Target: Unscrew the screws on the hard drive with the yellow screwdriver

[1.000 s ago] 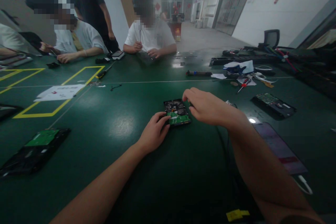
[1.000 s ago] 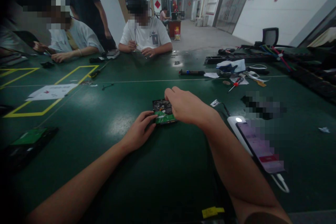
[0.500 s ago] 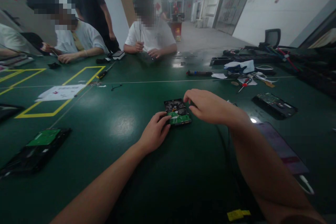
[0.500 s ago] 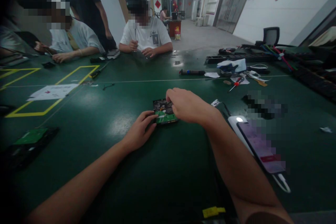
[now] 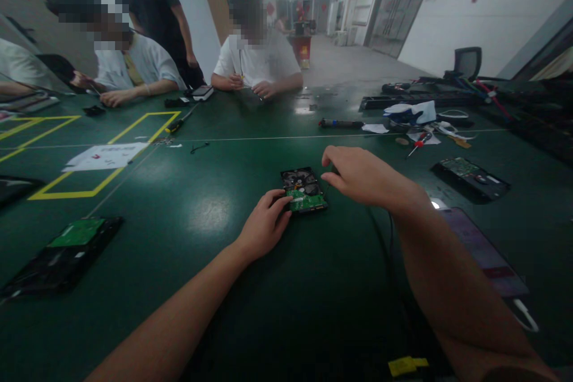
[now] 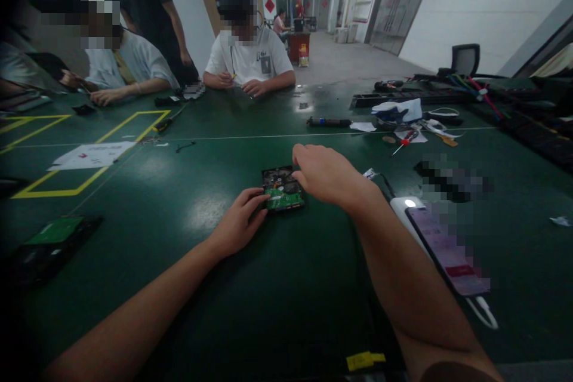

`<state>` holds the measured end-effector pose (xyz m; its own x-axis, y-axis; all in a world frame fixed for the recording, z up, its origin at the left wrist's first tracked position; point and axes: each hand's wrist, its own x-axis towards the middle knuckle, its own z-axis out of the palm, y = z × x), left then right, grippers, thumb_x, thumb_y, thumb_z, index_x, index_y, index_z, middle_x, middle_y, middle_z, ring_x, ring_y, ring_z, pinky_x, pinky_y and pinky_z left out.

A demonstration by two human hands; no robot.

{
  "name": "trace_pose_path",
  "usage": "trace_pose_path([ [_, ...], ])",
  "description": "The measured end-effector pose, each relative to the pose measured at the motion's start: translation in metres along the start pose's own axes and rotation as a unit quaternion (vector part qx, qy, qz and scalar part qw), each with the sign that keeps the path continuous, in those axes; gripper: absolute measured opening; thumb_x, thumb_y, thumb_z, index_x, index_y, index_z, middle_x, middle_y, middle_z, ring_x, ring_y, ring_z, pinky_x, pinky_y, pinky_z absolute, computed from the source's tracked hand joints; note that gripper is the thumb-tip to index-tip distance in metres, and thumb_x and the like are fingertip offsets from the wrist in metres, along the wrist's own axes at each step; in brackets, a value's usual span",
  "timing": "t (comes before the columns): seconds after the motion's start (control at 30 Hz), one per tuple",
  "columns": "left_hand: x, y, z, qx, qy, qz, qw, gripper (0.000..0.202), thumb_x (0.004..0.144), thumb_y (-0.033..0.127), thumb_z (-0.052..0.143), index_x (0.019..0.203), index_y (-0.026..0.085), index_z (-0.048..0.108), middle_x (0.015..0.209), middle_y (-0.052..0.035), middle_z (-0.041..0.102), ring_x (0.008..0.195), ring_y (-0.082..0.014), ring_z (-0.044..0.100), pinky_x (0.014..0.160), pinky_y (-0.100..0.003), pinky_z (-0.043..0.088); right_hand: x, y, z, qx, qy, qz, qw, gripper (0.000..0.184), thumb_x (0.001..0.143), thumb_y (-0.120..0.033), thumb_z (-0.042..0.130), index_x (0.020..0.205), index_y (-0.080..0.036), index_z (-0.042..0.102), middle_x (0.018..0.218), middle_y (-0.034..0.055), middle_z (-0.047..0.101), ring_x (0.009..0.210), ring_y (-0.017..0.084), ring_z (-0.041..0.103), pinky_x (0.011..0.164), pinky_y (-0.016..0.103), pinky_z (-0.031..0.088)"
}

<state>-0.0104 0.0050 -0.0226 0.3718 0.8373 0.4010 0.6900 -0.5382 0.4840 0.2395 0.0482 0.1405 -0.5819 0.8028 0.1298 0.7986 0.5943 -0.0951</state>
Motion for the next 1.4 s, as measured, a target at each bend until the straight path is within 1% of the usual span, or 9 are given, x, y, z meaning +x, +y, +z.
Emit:
trace_pose_path([
  [0.07, -0.0003, -0.0008, 0.0007, -0.002, 0.002, 0.001, 1.000, 0.039, 0.101, 0.028, 0.052, 0.140, 0.025, 0.055, 0.142, -0.0138, 0.050, 0.133, -0.0295, 0.053, 0.111, -0.052, 0.049, 0.0001, 0.0015, 0.0011, 0.002, 0.001, 0.000, 1.000, 0.017, 0.092, -0.026, 0.056, 0.107, -0.018, 0.059, 0.106, 0.0114, 0.069, 0.093, 0.026, 0.063, 0.082, 0.037, 0.044],
  [0.2, -0.0001, -0.0009, 0.0011, -0.004, 0.007, 0.008, 1.000, 0.039, 0.101, 0.029, 0.052, 0.140, 0.026, 0.055, 0.142, -0.0139, 0.051, 0.133, -0.0305, 0.053, 0.109, -0.054, 0.050, 0.0005, 0.0023, 0.0017, 0.015, -0.003, -0.034, 0.999, 0.021, 0.088, -0.018, 0.055, 0.108, -0.018, 0.058, 0.109, 0.0110, 0.068, 0.097, 0.025, 0.062, 0.085, 0.035, 0.044],
  [0.37, 0.0010, 0.0012, -0.0001, 0.003, 0.000, 0.002, 1.000, 0.038, 0.101, 0.028, 0.052, 0.139, 0.025, 0.055, 0.142, -0.0140, 0.050, 0.133, -0.0299, 0.053, 0.110, -0.053, 0.049, 0.0019, 0.0005, 0.0006, -0.008, 0.003, 0.003, 1.000, 0.018, 0.091, -0.025, 0.056, 0.106, -0.017, 0.060, 0.105, 0.0122, 0.069, 0.094, 0.027, 0.063, 0.083, 0.038, 0.044],
  [0.57, 0.0006, -0.0005, 0.0006, 0.006, -0.002, 0.004, 1.000, 0.039, 0.101, 0.027, 0.052, 0.140, 0.024, 0.055, 0.142, -0.0143, 0.051, 0.133, -0.0296, 0.053, 0.111, -0.053, 0.048, 0.0017, 0.0024, 0.0001, 0.016, -0.004, -0.034, 0.999, 0.024, 0.086, -0.017, 0.056, 0.109, -0.016, 0.061, 0.110, 0.0122, 0.068, 0.097, 0.025, 0.063, 0.085, 0.036, 0.046],
  [0.77, 0.0002, 0.0001, 0.0006, -0.001, 0.000, 0.003, 1.000, 0.039, 0.101, 0.028, 0.052, 0.140, 0.026, 0.055, 0.143, -0.0137, 0.050, 0.133, -0.0302, 0.053, 0.110, -0.054, 0.049, 0.0008, 0.0012, 0.0003, -0.010, 0.000, -0.007, 1.000, 0.021, 0.090, -0.024, 0.060, 0.110, -0.017, 0.061, 0.109, 0.0121, 0.070, 0.099, 0.028, 0.064, 0.086, 0.038, 0.046],
  [0.97, 0.0000, 0.0003, 0.0000, 0.002, 0.000, 0.001, 1.000, 0.039, 0.101, 0.028, 0.052, 0.140, 0.025, 0.055, 0.143, -0.0138, 0.050, 0.133, -0.0300, 0.053, 0.110, -0.053, 0.049, -0.0001, -0.0014, -0.0006, 0.010, -0.014, -0.039, 0.999, 0.026, 0.086, -0.013, 0.053, 0.111, -0.017, 0.060, 0.113, 0.0125, 0.068, 0.100, 0.026, 0.063, 0.089, 0.036, 0.046],
  [1.2, 0.0008, 0.0023, -0.0009, -0.001, 0.001, 0.001, 1.000, 0.037, 0.102, 0.028, 0.052, 0.139, 0.024, 0.055, 0.143, -0.0139, 0.050, 0.132, -0.0299, 0.053, 0.110, -0.053, 0.049, 0.0004, 0.0005, 0.0005, -0.003, 0.003, 0.000, 1.000, 0.022, 0.091, -0.026, 0.058, 0.110, -0.017, 0.061, 0.109, 0.0127, 0.070, 0.099, 0.028, 0.065, 0.087, 0.039, 0.047],
  [1.33, 0.0007, 0.0026, -0.0011, -0.002, -0.003, 0.002, 1.000, 0.037, 0.102, 0.028, 0.051, 0.139, 0.023, 0.055, 0.142, -0.0142, 0.050, 0.132, -0.0293, 0.053, 0.111, -0.052, 0.049, 0.0000, 0.0012, 0.0015, 0.009, -0.001, -0.034, 0.999, 0.027, 0.089, -0.019, 0.056, 0.115, -0.017, 0.060, 0.115, 0.0132, 0.069, 0.103, 0.027, 0.064, 0.090, 0.038, 0.047],
  [1.4, 0.0006, 0.0019, -0.0006, 0.000, -0.003, 0.001, 1.000, 0.037, 0.102, 0.028, 0.052, 0.139, 0.024, 0.055, 0.142, -0.0139, 0.050, 0.133, -0.0294, 0.053, 0.110, -0.052, 0.049, 0.0001, 0.0008, 0.0011, 0.008, -0.002, -0.036, 0.999, 0.027, 0.089, -0.018, 0.056, 0.115, -0.016, 0.060, 0.116, 0.0134, 0.069, 0.104, 0.027, 0.064, 0.091, 0.039, 0.047],
])
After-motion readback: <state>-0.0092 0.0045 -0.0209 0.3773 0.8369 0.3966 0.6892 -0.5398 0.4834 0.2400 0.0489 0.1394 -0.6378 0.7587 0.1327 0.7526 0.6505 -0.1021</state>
